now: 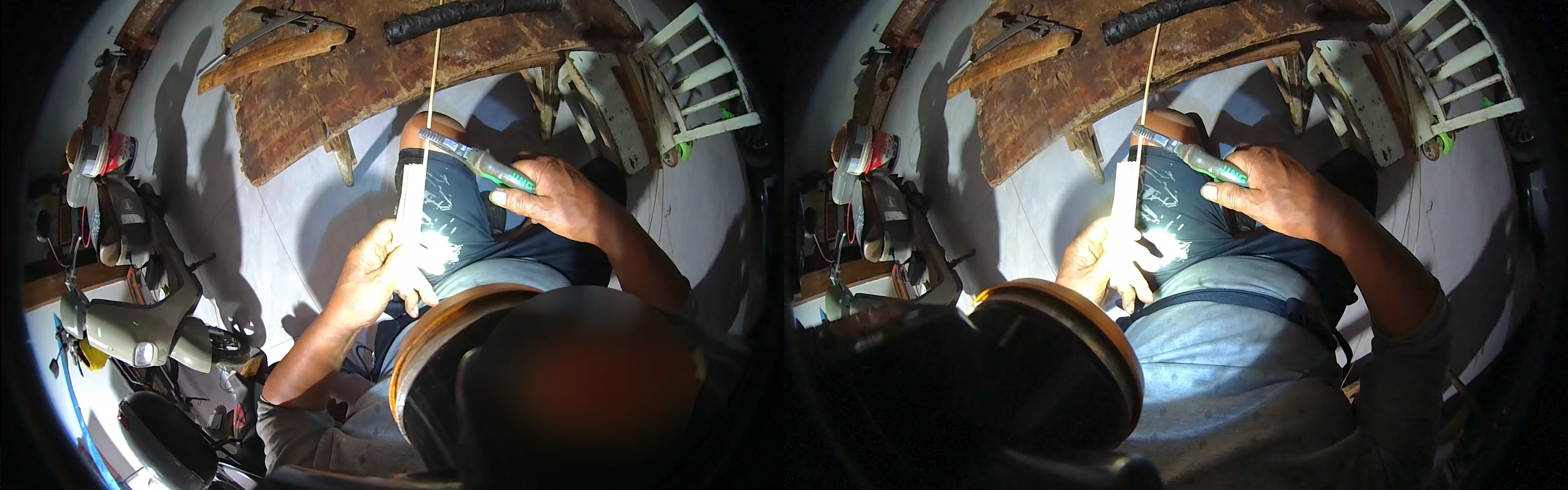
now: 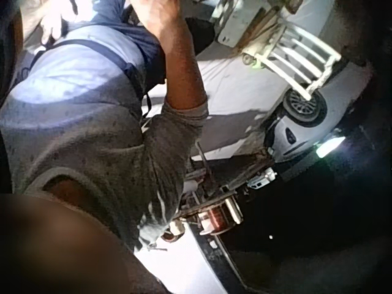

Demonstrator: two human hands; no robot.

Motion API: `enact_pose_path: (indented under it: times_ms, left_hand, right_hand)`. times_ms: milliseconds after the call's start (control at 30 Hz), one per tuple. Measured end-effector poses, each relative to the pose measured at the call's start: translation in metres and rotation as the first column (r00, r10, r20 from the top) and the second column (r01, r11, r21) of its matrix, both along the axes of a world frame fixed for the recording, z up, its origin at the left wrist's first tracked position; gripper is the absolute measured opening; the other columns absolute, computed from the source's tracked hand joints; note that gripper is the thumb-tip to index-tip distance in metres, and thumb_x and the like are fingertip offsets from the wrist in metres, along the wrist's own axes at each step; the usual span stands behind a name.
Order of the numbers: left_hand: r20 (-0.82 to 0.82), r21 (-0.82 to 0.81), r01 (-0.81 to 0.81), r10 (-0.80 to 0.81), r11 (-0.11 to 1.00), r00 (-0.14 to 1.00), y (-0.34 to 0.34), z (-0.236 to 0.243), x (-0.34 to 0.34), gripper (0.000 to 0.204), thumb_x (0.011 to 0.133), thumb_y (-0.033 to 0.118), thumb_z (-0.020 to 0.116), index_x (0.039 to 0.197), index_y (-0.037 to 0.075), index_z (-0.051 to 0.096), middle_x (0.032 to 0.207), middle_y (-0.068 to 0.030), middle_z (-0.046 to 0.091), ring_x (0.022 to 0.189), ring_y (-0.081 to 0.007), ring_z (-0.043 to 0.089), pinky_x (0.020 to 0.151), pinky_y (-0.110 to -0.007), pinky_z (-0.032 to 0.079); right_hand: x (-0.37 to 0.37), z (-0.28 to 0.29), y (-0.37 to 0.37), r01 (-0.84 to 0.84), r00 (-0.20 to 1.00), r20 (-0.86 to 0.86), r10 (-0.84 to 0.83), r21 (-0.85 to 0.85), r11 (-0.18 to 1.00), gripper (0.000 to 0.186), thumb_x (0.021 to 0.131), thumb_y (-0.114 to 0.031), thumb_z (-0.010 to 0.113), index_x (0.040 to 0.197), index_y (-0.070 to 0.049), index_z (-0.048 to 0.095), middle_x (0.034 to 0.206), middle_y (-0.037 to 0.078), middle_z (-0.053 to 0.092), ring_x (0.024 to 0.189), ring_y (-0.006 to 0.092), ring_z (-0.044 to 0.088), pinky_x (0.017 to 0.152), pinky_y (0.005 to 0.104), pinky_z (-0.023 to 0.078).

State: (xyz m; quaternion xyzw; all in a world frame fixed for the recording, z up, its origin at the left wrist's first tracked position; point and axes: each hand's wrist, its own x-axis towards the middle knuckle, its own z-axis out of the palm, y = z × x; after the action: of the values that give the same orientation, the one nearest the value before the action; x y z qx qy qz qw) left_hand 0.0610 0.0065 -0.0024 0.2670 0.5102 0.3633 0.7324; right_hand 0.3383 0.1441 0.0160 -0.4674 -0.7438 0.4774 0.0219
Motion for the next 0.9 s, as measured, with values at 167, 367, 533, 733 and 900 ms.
enact_pose_path:
  times_ms: [167, 367, 533, 733, 900]
  left_hand:
    - [-0.036, 0.054, 0.010, -0.008, 0.998, 0.999, -0.003, -0.004, -0.002, 0.019, 0.113, 0.009, 0.046, 0.129, 0.001, 0.050, 0.102, -0.0149, 0.070, 0.067, -0.0242, 0.075, 0.048, -0.029, 0.057]
    - [-0.127, 0.134, 0.024, -0.007, 0.991, 0.992, -0.003, -0.010, -0.001, 0.027, 0.113, 0.008, 0.048, 0.139, 0.003, 0.048, 0.096, -0.0133, 0.072, 0.061, -0.0149, 0.068, 0.051, -0.025, 0.053]
    - [-0.190, 0.146, 0.030, -0.002, 0.989, 0.982, -0.006, -0.010, -0.002, 0.037, 0.112, 0.008, 0.052, 0.149, 0.004, 0.048, 0.093, -0.0071, 0.073, 0.064, -0.0062, 0.062, 0.059, -0.021, 0.049]
    - [-0.253, 0.120, 0.065, -0.033, 0.991, 0.967, -0.002, -0.005, -0.006, 0.034, 0.113, 0.012, 0.054, 0.146, 0.006, 0.053, 0.093, -0.0023, 0.072, 0.070, -0.0043, 0.060, 0.063, -0.021, 0.049]
    - [-0.226, 0.104, 0.055, -0.030, 0.993, 0.974, -0.001, -0.001, -0.005, 0.035, 0.112, 0.012, 0.055, 0.147, 0.006, 0.054, 0.093, -0.0018, 0.072, 0.072, -0.0045, 0.060, 0.065, -0.021, 0.049]
  right_hand:
    - [0.003, 0.000, -0.001, -0.009, 0.998, -0.056, 0.007, -0.051, 0.999, 0.045, 0.102, -0.042, 0.070, 0.090, 0.001, 0.062, 0.080, 0.016, 0.061, 0.073, 0.0308, 0.063, 0.074, 0.0457, 0.050]
    - [-0.005, 0.000, -0.004, -0.160, 0.980, -0.109, 0.168, 0.080, 0.984, 0.036, 0.102, -0.034, 0.067, 0.098, 0.002, 0.061, 0.091, 0.027, 0.068, 0.089, 0.0471, 0.068, 0.080, 0.0527, 0.052]
    - [-0.014, 0.002, -0.003, -0.177, 0.978, -0.102, 0.181, 0.045, 0.983, 0.041, 0.103, -0.037, 0.063, 0.103, 0.004, 0.063, 0.097, 0.029, 0.070, 0.094, 0.0488, 0.068, 0.083, 0.0549, 0.052]
    - [-0.016, -0.002, -0.002, -0.156, 0.974, -0.154, 0.164, 0.066, 0.986, 0.038, 0.104, -0.035, 0.065, 0.102, 0.003, 0.064, 0.084, 0.022, 0.071, 0.080, 0.0412, 0.070, 0.074, 0.0485, 0.053]
    - [-0.014, -0.008, -0.001, -0.177, 0.968, -0.169, 0.183, 0.050, 0.983, 0.038, 0.104, -0.035, 0.064, 0.102, 0.004, 0.065, 0.084, 0.021, 0.071, 0.080, 0.0399, 0.071, 0.074, 0.0476, 0.053]
